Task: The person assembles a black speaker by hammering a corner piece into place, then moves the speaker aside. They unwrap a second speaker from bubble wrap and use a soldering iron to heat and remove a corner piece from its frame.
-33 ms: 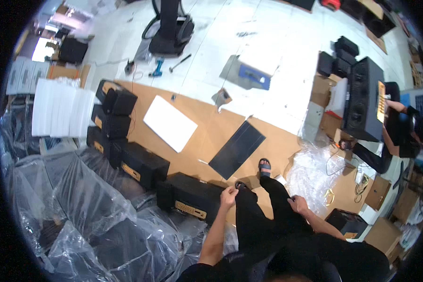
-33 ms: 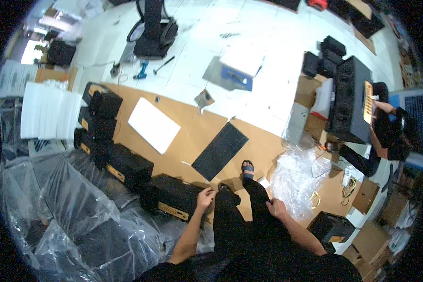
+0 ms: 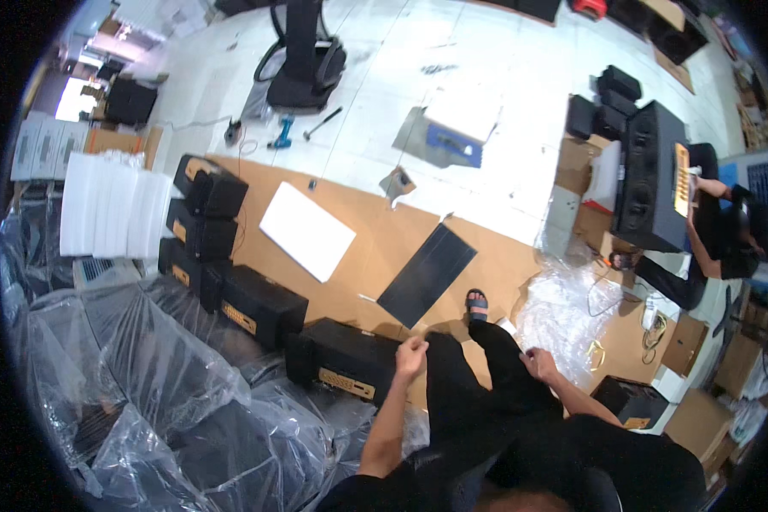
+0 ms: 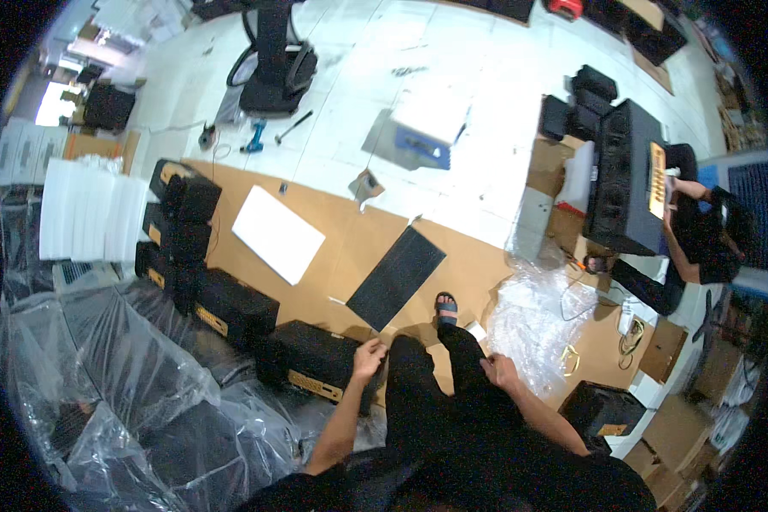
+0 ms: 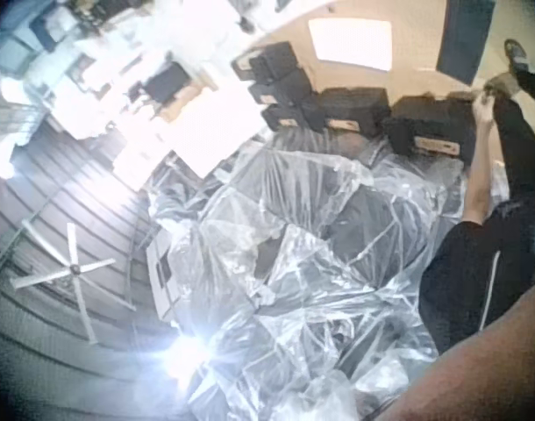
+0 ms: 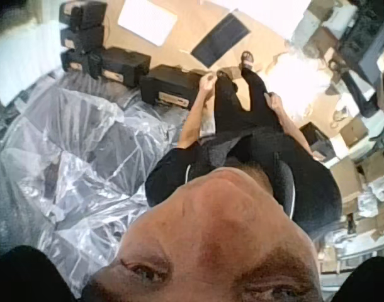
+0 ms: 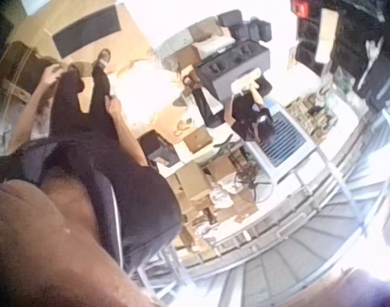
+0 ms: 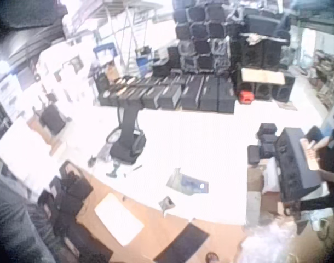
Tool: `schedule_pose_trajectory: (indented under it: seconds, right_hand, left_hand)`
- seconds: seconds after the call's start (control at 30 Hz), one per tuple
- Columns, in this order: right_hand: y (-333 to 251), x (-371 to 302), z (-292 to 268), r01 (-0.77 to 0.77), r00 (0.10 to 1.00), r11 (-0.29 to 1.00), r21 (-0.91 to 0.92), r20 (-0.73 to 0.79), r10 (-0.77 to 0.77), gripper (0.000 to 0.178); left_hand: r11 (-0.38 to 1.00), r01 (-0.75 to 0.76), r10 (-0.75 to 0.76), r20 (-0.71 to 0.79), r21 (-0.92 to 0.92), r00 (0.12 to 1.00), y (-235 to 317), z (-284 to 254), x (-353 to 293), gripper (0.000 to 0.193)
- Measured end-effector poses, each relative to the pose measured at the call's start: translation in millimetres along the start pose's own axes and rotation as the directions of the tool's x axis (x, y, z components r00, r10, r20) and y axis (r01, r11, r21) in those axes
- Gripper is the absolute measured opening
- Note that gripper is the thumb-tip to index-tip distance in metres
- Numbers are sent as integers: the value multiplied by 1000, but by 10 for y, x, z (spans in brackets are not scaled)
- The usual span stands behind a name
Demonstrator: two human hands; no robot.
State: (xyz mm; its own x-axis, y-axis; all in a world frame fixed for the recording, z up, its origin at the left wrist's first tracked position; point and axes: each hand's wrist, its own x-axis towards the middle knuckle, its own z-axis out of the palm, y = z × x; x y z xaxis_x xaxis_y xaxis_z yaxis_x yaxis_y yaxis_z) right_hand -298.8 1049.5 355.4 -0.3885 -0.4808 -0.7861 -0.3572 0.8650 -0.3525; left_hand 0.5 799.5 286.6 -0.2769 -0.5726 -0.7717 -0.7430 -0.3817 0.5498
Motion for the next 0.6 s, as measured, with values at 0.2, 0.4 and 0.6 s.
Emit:
schedule_pose_trajectory:
  seconds: [0.2,0.4,0.6]
  right_hand:
    - [157,57,-1051,-85,937,741,666,-199,287,37]
    - [594,313,-1460,-108,865,596,796,-221,451,37]
    - [480,853,-1939,-225,871,716,661,-192,451,41]
  left_hand:
    - [958,134,-157,-71,-252,985,1370,-212,-44,49]
    - [961,78,-77,-16,267,997,1312,-89,952,43]
    - [958,10,-13,11,288,1000,2084,267,1467,32]
